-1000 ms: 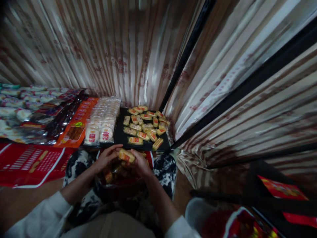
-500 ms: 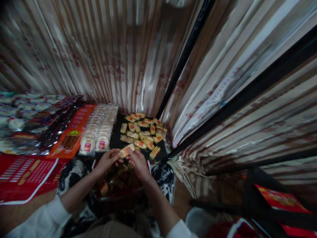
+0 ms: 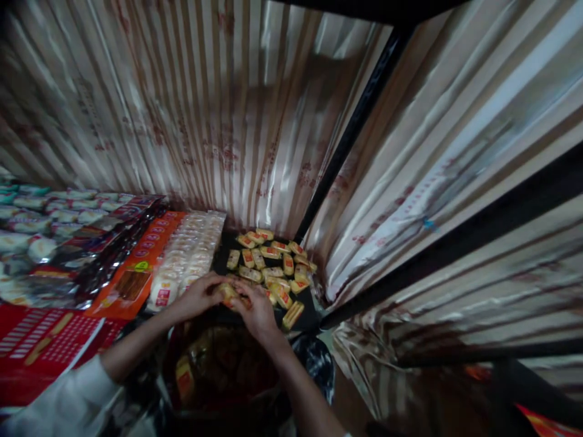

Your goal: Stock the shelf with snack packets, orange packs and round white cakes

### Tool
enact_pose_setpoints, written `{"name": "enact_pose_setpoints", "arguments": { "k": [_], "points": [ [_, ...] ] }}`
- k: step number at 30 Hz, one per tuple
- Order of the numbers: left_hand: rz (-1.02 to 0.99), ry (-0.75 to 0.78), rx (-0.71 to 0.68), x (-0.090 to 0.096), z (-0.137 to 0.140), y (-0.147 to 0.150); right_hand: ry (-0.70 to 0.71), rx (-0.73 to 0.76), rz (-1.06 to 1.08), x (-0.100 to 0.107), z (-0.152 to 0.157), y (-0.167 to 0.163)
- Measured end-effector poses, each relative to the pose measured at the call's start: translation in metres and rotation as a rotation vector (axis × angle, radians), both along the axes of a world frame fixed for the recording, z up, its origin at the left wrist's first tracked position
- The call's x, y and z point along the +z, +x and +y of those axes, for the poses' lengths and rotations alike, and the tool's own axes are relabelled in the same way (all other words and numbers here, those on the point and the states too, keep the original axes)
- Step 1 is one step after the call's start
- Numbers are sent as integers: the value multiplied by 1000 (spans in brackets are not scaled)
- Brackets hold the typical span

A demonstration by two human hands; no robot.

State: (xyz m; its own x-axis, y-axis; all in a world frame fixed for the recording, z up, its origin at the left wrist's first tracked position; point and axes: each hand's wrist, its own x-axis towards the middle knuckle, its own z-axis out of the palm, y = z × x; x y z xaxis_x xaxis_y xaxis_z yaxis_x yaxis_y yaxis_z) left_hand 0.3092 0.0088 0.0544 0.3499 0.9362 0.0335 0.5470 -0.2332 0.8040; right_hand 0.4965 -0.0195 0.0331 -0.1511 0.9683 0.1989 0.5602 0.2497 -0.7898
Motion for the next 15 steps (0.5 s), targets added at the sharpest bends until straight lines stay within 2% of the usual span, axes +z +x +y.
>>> {"name": "enact_pose_setpoints", "arguments": {
  "k": [4,8,12,15],
  "points": [
    [44,11,0,8,22,5,-86,25,28,-7,19,-8],
    [9,63,103,5,45,12,-130,-29,74,-9,46,-8],
    [-58,64,260,0,71,20,-96,-119,47,-8,85,-5],
    [-70,67,326,-5,90,30,-46,-200,14,-12,122,-4]
  ]
}}
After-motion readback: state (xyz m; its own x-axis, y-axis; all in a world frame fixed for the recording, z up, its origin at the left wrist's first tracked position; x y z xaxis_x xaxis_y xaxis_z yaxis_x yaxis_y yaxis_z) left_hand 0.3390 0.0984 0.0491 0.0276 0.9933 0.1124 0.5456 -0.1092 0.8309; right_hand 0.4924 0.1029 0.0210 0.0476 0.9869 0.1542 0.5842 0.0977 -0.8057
